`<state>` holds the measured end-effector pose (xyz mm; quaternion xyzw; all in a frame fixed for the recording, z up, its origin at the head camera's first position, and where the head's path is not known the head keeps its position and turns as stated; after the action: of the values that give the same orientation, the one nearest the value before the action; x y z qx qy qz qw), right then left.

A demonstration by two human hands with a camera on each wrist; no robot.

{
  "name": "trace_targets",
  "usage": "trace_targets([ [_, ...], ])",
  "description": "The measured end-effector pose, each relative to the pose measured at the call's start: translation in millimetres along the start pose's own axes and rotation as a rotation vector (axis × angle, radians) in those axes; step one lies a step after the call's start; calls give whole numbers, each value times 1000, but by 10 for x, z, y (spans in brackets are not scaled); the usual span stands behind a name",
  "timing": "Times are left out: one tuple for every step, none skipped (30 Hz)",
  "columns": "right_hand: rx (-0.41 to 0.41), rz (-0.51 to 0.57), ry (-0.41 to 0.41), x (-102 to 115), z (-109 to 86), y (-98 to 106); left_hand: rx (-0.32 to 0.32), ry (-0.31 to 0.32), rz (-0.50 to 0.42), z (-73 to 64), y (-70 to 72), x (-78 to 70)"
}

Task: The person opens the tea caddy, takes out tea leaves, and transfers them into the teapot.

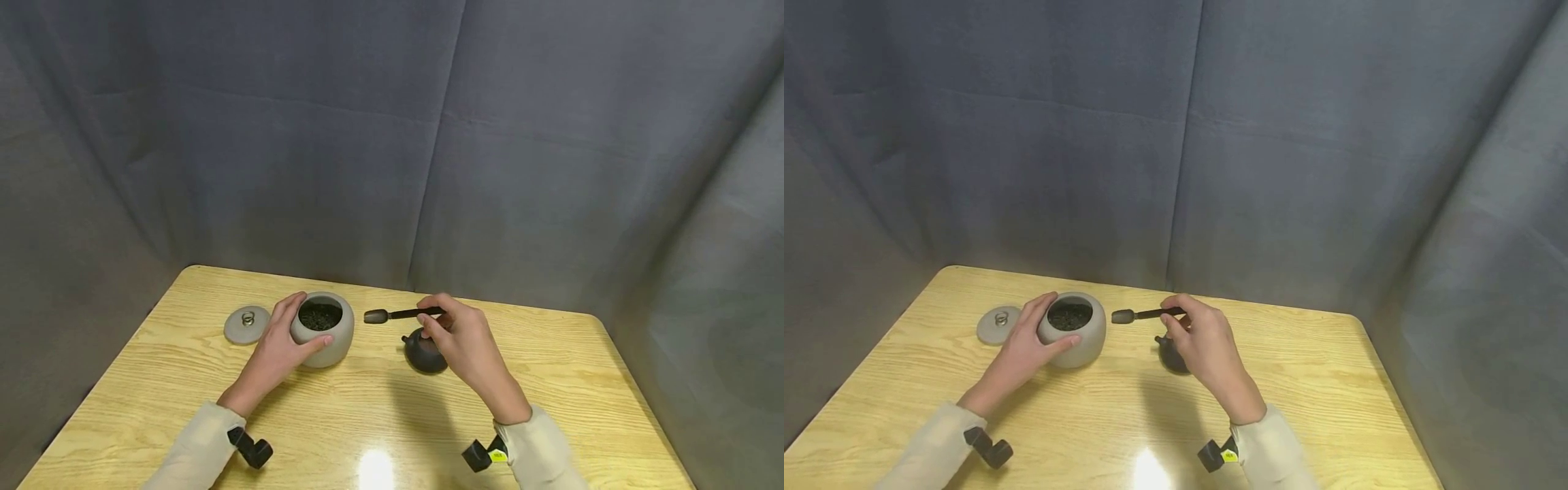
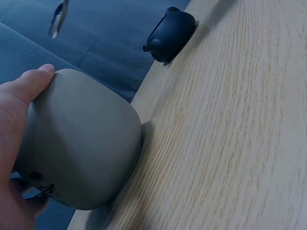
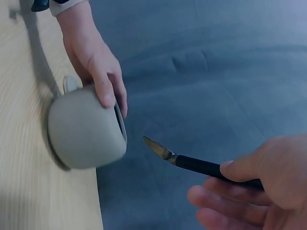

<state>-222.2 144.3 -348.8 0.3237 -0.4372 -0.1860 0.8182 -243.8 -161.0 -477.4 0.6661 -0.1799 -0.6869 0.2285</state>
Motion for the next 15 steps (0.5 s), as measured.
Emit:
trace_targets([
  [0,-3,15,37,24,-23,0,-1,-1,-4,-1,-7],
  [-2,-6,31,72,46,-46,-1,-2,-3,-8,-1,-17],
  [-3,-8,48,105,67,-68,-1,-3,-2,-11,-1,-23],
  [-4,-11,63,136,86,-91,0,-3,-4,-14,-1,-31],
  [-6,-15,79,164,104,-116,1,-3,-3,-19,0,-39],
  [-6,-15,92,190,117,-137,2,-2,-3,-26,1,-43],
  [-6,-19,107,211,131,-160,4,-2,-3,-31,1,-47],
  [-5,-20,119,231,143,-182,6,-1,-2,-35,1,-50],
  [-5,-25,131,249,156,-203,9,1,-2,-39,0,-51],
  [-4,-35,142,264,168,-225,9,2,-2,-42,-1,-51],
  [-5,-48,155,281,180,-246,10,3,-2,-45,-1,-49],
  [-7,-69,171,296,192,-265,9,4,-1,-48,0,-47],
  [-9,-93,189,312,205,-286,8,5,-2,-49,1,-44],
  [-15,-116,210,328,215,-303,7,5,-2,-50,2,-43],
  [-20,-143,232,344,226,-322,6,6,-4,-49,4,-42],
])
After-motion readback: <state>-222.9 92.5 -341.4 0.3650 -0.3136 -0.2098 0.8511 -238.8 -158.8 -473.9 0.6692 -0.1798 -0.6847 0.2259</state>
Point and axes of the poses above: each hand's wrist, its own z-axis towards the middle knuckle, its own y-axis out of the back of the hand, x = y × z, the point moved 4 cm from there along z, towards the middle knuckle, and after that the axes turned 9 degrees about y, right-handed, at the moved point
